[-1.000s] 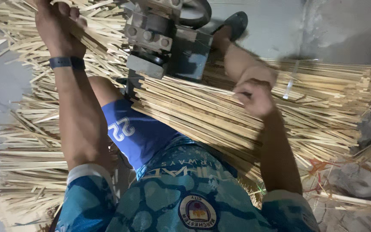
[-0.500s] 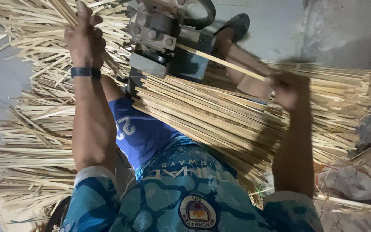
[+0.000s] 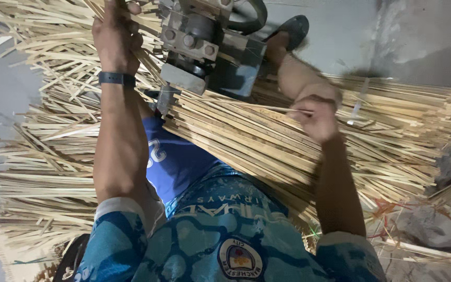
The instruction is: The person sits on the floor and repeatedly feeds thin bamboo sticks into a grinding machine to sharpen their ends. The person holds a bundle of sticks in the left hand and feeds them one by one into the machine with the right hand, then places the sharpened sticks into a pile.
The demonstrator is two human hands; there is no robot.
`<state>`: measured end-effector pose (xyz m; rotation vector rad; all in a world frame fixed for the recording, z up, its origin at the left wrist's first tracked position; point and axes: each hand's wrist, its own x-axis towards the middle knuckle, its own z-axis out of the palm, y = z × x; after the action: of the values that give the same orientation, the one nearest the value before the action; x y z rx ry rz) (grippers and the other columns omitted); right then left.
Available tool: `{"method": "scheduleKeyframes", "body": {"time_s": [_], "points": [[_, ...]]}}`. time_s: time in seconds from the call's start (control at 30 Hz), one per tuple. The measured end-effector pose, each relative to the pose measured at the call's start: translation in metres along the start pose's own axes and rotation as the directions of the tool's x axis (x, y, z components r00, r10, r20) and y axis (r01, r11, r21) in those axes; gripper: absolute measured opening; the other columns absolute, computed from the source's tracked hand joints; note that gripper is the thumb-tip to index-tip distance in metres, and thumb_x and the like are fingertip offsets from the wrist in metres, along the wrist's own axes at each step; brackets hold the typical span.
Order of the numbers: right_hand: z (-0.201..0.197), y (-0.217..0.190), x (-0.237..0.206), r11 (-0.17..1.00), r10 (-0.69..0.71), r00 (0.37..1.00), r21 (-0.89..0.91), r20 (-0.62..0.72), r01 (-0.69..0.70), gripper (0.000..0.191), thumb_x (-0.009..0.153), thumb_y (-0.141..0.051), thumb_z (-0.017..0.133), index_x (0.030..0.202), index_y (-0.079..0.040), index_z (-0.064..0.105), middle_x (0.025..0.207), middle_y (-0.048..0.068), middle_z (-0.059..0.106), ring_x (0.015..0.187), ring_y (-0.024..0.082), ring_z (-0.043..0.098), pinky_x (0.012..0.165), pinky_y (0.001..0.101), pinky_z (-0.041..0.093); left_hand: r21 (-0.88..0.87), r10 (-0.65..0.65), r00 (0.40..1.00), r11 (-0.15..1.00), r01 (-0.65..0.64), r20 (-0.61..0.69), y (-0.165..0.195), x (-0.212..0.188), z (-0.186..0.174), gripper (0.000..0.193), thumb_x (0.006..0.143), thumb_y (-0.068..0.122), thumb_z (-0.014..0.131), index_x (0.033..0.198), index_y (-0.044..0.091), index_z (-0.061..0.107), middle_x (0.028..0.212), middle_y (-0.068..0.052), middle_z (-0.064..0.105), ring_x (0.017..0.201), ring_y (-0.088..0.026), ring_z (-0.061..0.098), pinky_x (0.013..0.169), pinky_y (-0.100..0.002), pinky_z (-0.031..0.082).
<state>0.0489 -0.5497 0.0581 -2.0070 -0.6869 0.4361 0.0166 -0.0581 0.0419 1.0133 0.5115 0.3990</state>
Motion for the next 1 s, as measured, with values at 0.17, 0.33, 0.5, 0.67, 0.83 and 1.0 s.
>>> {"method": "scheduleKeyframes", "body": {"time_s": [0.17,0.33,0.5,0.67,0.83,1.0], "points": [[-0.046,0.005,-0.008,0.914,-0.405,0.896,-0.084,-0.184,0.396,0.014,0.103,-0.009,0.074,0.094,0.002,0.071,0.081,0.018,0.071,0.06,0.024,0.068,0.056,0.0296,0.055,0.111,0.051,0.992,0.993,-0.038,-0.114,0.005,0.015,-0.029,0.036,0.107,0.041,0.065,0.099,0.007,0.067,0.087,-0.008,0.074,0.065,-0.013,0.06,0.048,-0.026,0.041],[-0.056,-0.01,-0.018,0.909,-0.17,0.973,-0.407,-0.156,0.093,0.015,0.105,-0.018,0.074,0.096,-0.006,0.073,0.08,0.011,0.069,0.066,0.02,0.066,0.065,0.0295,0.054,-0.117,0.083,0.991,0.989,-0.095,-0.104,0.016,0.029,-0.045,0.039,0.106,0.043,0.063,0.093,0.006,0.059,0.074,-0.006,0.057,0.066,-0.02,0.062,0.052,-0.033,0.049],[-0.017,-0.03,0.014,0.927,-0.035,0.985,-0.373,-0.171,-0.032,0.027,0.096,-0.019,0.08,0.119,-0.006,0.077,0.095,0.012,0.075,0.074,0.019,0.071,0.065,0.031,0.059,0.094,0.093,0.986,0.992,-0.08,-0.137,0.0,0.02,-0.023,0.031,0.101,0.035,0.073,0.101,0.008,0.058,0.079,-0.008,0.07,0.05,-0.013,0.057,0.036,-0.027,0.042],[-0.008,-0.035,0.01,0.859,0.332,0.943,-0.405,-0.021,-0.311,0.027,0.088,-0.027,0.085,0.105,-0.007,0.076,0.088,0.011,0.075,0.075,0.019,0.071,0.068,0.0336,0.06,0.045,-0.047,0.995,0.998,0.051,-0.09,-0.008,0.006,-0.006,0.039,0.106,0.033,0.075,0.096,0.002,0.055,0.088,-0.014,0.076,0.052,-0.012,0.05,0.039,-0.026,0.036],[0.013,-0.007,-0.008,0.947,0.182,0.979,-0.284,0.086,-0.151,0.014,0.09,-0.016,0.079,0.1,-0.006,0.079,0.092,0.009,0.077,0.077,0.017,0.072,0.07,0.0319,0.059,0.007,-0.001,1.0,1.0,0.001,-0.002,-0.011,0.004,-0.002,0.035,0.104,0.038,0.072,0.101,0.005,0.059,0.09,-0.01,0.073,0.057,-0.011,0.051,0.044,-0.025,0.037],[-0.021,0.01,0.003,0.634,-0.746,0.59,-0.059,-0.308,0.771,0.014,0.099,0.002,0.08,0.105,0.008,0.07,0.094,0.021,0.075,0.074,0.02,0.077,0.065,0.0285,0.062,0.119,0.051,0.994,0.992,-0.039,-0.097,-0.004,0.014,-0.02,0.038,0.105,0.043,0.066,0.105,0.006,0.065,0.086,-0.007,0.074,0.061,-0.012,0.06,0.047,-0.026,0.045]]}}
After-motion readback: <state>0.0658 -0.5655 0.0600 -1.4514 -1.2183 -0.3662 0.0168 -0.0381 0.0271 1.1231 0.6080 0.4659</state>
